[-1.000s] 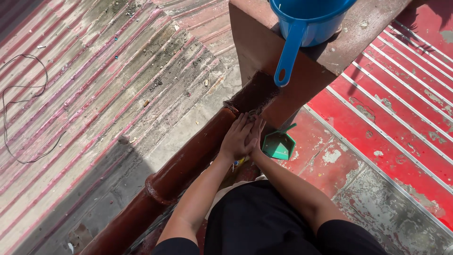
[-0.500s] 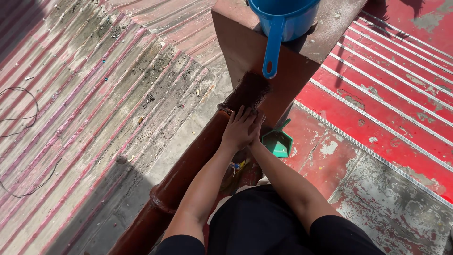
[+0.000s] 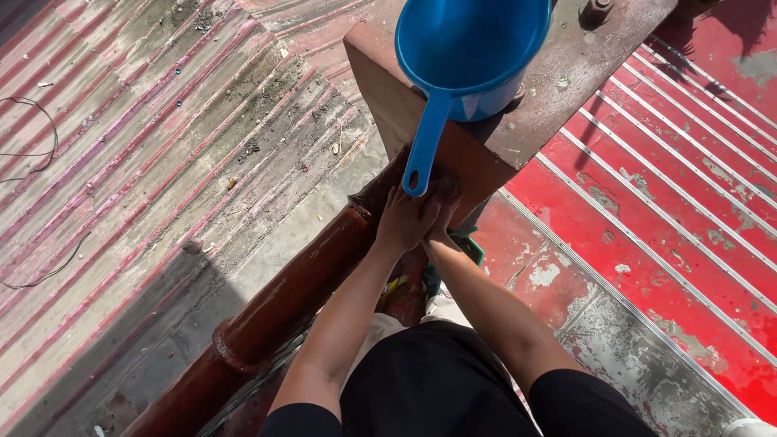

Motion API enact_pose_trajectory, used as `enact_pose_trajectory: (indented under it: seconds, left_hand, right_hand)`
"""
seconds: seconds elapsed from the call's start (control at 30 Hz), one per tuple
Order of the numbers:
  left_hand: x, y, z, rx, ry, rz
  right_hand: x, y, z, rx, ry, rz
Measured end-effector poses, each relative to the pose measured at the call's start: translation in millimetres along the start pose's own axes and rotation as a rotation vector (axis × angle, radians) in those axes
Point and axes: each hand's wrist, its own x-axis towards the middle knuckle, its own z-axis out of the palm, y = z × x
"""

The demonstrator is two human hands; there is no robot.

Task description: Cleaning an outdoor staircase railing with a cloth and a container of water.

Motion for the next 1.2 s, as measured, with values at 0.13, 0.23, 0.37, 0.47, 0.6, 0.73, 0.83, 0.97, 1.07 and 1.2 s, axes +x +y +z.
enact_pose_trajectory:
  seconds: [0.13, 0.23, 0.37, 0.47, 0.6, 0.73, 0.83, 0.97, 1.07, 1.2]
  left_hand:
    - [-18.3, 20.3, 20.2, -0.203, 0.185, 0.125]
    - [-44.1, 41.5, 7.4, -0.329, 0.15, 0.078]
    - [-71.6, 47.6, -0.4, -0.482, 0.025, -0.045]
    - [-88.3, 46.9, 2.8, -0.514, 0.093, -0.055]
    - [-113.1, 83.6, -25.4, -0.634, 0.152, -0.085]
    - [-135.0, 97.5, -24.9, -0.527, 0.202, -0.059]
    - [-141.4, 104.5, -19.0, -0.512, 0.246, -0.014]
    - [-133.7, 119.4, -15.9, -0.597, 0.346, 0.044]
    - [-118.1, 135.2, -25.7, -0.622, 0.412, 0.101]
    - [-93.5, 154.8, -33.9, -0.648, 0.506, 0.132]
  right_hand:
    - [-1.0, 9.1, -25.7, 0.108, 0.014, 0.03]
    - [-7.4, 17.1, -32.0, 0.211, 0.017, 0.025]
    - [-28.8, 37.3, -37.9, 0.325, 0.026, 0.047]
    - [-31.3, 32.0, -24.9, 0.396, -0.003, 0.047]
    - [-31.6, 59.4, -19.9, 0.52, -0.031, 0.097]
    - [-83.7, 50.4, -0.8, 0.453, 0.011, 0.069]
    - [-110.7, 49.8, -1.2, 0.388, 0.1, -0.066]
    - [-150.1, 16.7, 10.7, -0.026, 0.172, -0.321]
    - [-161.4, -20.8, 20.2, -0.283, 0.195, -0.65]
    - [-164.4, -82.1, 24.8, -0.665, 0.321, -1.258]
